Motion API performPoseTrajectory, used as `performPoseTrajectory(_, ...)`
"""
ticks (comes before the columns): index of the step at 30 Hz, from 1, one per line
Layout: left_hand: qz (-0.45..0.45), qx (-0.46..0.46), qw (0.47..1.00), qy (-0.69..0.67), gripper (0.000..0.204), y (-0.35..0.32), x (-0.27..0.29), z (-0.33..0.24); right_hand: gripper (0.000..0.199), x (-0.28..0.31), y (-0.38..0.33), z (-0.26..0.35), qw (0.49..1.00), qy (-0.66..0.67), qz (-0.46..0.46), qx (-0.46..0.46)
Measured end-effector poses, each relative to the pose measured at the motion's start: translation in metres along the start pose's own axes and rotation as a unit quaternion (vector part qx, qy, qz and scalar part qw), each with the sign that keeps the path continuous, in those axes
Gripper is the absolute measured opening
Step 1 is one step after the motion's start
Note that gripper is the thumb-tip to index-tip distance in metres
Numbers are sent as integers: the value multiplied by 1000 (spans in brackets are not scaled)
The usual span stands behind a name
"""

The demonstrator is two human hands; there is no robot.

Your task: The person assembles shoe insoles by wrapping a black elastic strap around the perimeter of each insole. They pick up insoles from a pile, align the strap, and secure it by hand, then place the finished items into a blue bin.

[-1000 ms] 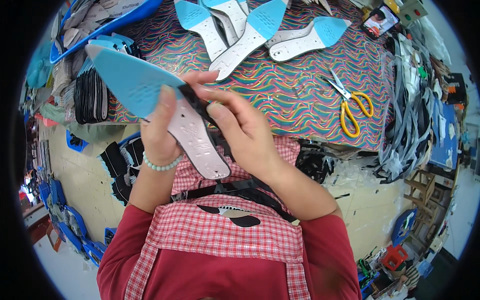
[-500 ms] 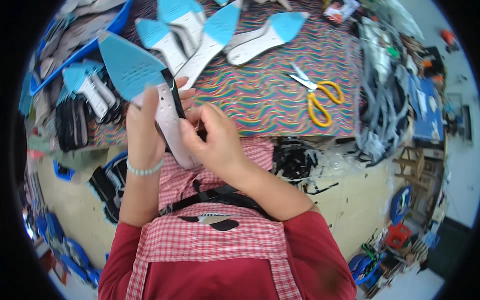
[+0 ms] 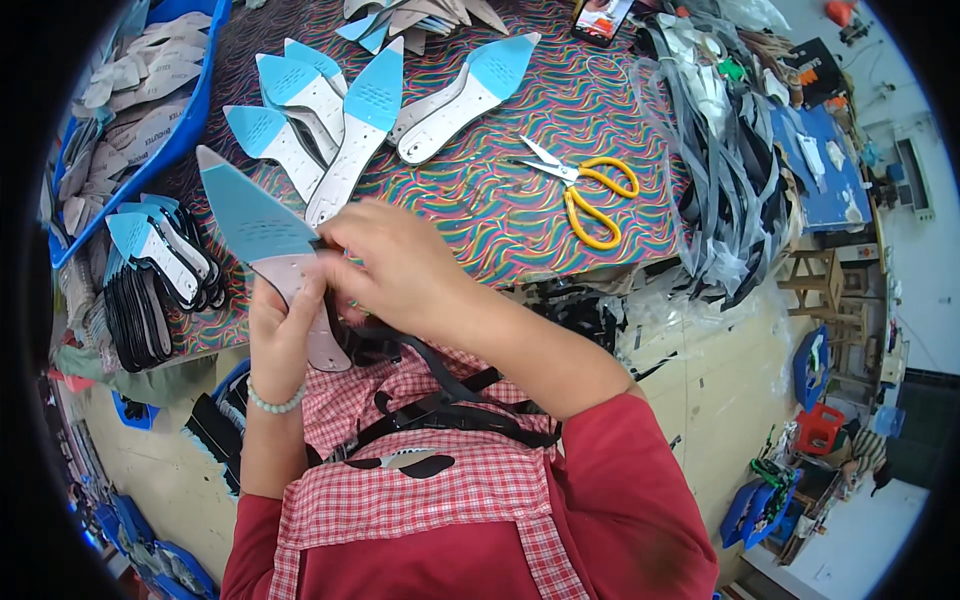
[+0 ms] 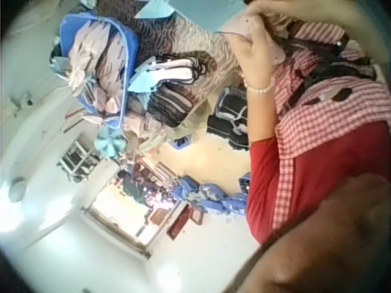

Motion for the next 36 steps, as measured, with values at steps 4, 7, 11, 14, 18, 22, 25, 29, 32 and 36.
performPoseTrajectory(4,71,52,991,-100,36,1,9,-5,21,0,11,13,993,32,-69,92)
performPoseTrajectory(7,99,7,990,-101,36,6,17,-7,31,-18,-2,3,965,257,-41,-42)
performPoseTrajectory(11,38,-69,995,-60,34,17,15,-16,38,-28,-26,-12,860,416,225,-191)
performPoseTrajectory(14,15,-106,992,-64,32,19,8,-20,38,-11,-19,2,942,302,73,-125)
performPoseTrajectory(18,46,-116,952,-280,33,18,8,-30,42,8,-10,25,998,-63,10,23)
performPoseTrajectory(22,66,-117,912,-387,35,20,6,-36,45,2,-22,19,983,-170,31,60)
performPoseTrajectory(25,87,-122,913,-380,35,17,11,-43,41,0,-21,14,997,9,75,12)
performPoseTrajectory(29,63,-106,964,-237,35,18,8,-37,38,-5,-9,12,932,331,110,-99)
performPoseTrajectory(32,61,-108,957,-263,34,11,10,-33,42,6,-2,23,975,216,20,-42)
performPoseTrajectory(36,34,-112,932,-344,35,9,13,-31,40,2,-10,33,991,-101,5,86)
Point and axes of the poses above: each hand's wrist, its own y-axis towards the middle knuckle, its own x-axis out of the back of the hand, z = x × y, the point moved 1 cm from there along y, towards the middle knuckle, and after that the axes turned 15 degrees about -y, right-handed, at the moved point
